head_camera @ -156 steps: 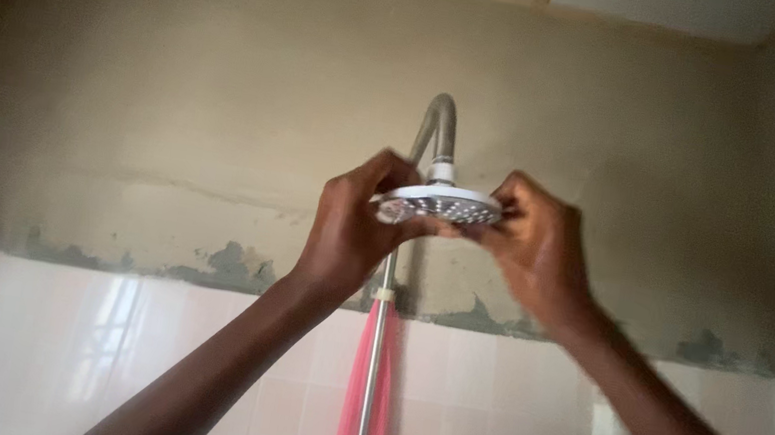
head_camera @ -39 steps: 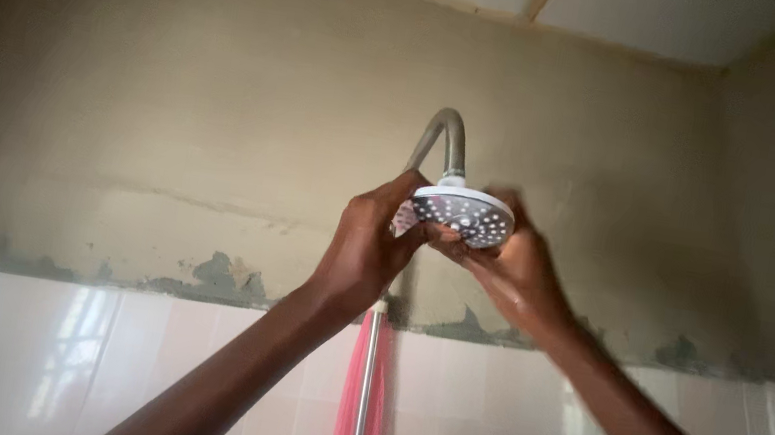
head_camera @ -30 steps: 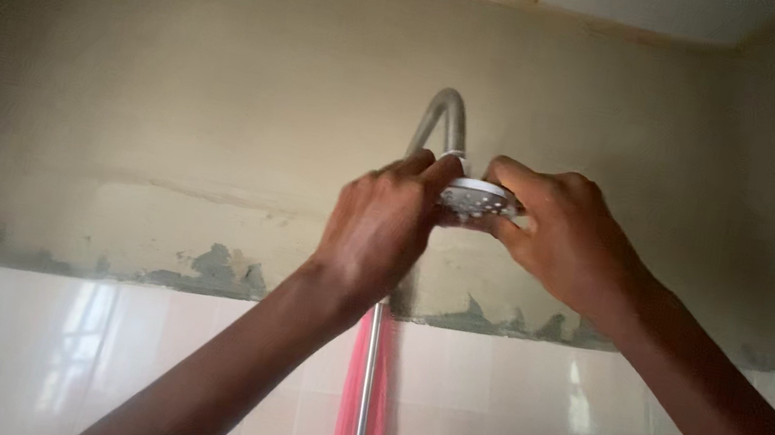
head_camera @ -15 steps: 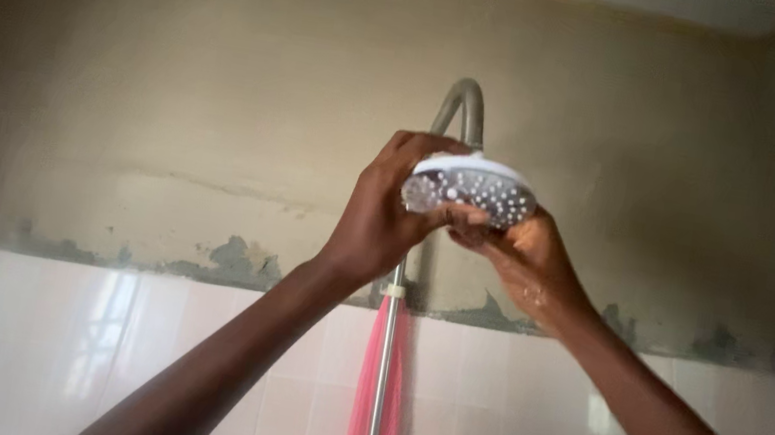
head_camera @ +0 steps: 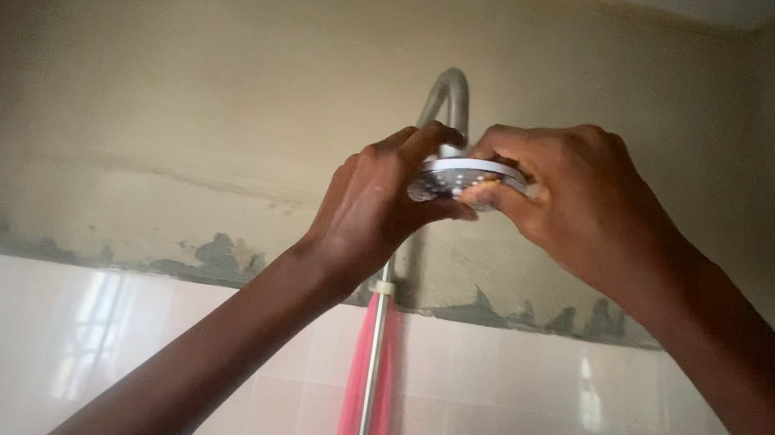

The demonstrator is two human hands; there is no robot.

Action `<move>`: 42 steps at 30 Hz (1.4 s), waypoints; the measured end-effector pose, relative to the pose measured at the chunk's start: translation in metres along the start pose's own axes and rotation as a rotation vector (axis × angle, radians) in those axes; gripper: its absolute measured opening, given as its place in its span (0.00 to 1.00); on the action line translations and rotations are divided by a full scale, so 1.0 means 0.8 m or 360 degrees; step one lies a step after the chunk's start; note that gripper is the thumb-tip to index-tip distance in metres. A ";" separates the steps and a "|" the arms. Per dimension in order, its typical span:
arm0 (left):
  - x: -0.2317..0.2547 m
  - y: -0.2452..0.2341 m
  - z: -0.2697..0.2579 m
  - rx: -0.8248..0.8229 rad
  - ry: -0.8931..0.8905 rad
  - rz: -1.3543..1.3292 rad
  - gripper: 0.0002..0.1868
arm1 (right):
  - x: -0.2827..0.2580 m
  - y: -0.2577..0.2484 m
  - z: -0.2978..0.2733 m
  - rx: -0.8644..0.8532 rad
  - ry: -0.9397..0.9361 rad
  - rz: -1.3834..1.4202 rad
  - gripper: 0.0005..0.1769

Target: The person unscrews a shower head from a metal pipe, then screws it back on and tightens it by hand. The task is performed entirely by hand without tools.

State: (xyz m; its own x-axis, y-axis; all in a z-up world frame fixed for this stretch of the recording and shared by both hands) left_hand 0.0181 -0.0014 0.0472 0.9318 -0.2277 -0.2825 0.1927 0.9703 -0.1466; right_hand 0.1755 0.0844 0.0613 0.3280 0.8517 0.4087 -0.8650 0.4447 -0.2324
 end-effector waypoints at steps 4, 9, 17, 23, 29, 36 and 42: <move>-0.015 -0.010 0.005 -0.0038 0.0152 -0.0299 0.30 | 0.008 0.012 -0.006 0.0103 0.0092 0.0214 0.09; -0.023 -0.010 0.017 -0.0141 0.0244 -0.0381 0.32 | 0.029 0.056 -0.021 0.0406 -0.0086 0.0651 0.08; -0.025 -0.006 0.020 -0.0175 0.0231 -0.0245 0.33 | 0.056 0.099 -0.029 0.0459 -0.0124 0.1286 0.11; -0.024 0.007 0.029 -0.0309 -0.0140 -0.0475 0.29 | 0.047 0.073 -0.033 0.0284 -0.0001 0.0949 0.12; -0.019 0.001 0.035 -0.0286 0.0119 -0.0171 0.21 | 0.018 0.031 -0.021 0.0188 -0.0253 0.0240 0.21; -0.018 -0.009 0.036 -0.0290 0.0009 -0.0201 0.26 | 0.011 0.032 -0.010 0.0123 0.0024 0.0249 0.11; -0.013 -0.009 0.039 -0.0289 0.0080 -0.0210 0.26 | 0.023 0.035 -0.008 0.0126 -0.0011 0.0263 0.11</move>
State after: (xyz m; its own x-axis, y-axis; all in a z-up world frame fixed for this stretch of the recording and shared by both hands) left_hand 0.0170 -0.0035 0.0810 0.8850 -0.3597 -0.2956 0.2489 0.9021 -0.3525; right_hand 0.1599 0.1141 0.0570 0.1763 0.9093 0.3769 -0.9343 0.2751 -0.2267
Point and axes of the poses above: each hand's wrist, its own z-axis towards the middle knuckle, its own y-axis out of the palm, x = y × z, the point moved 3 cm from there along z, towards the middle knuckle, and after that the axes turned 7 degrees about -z, right-handed, at the moved point
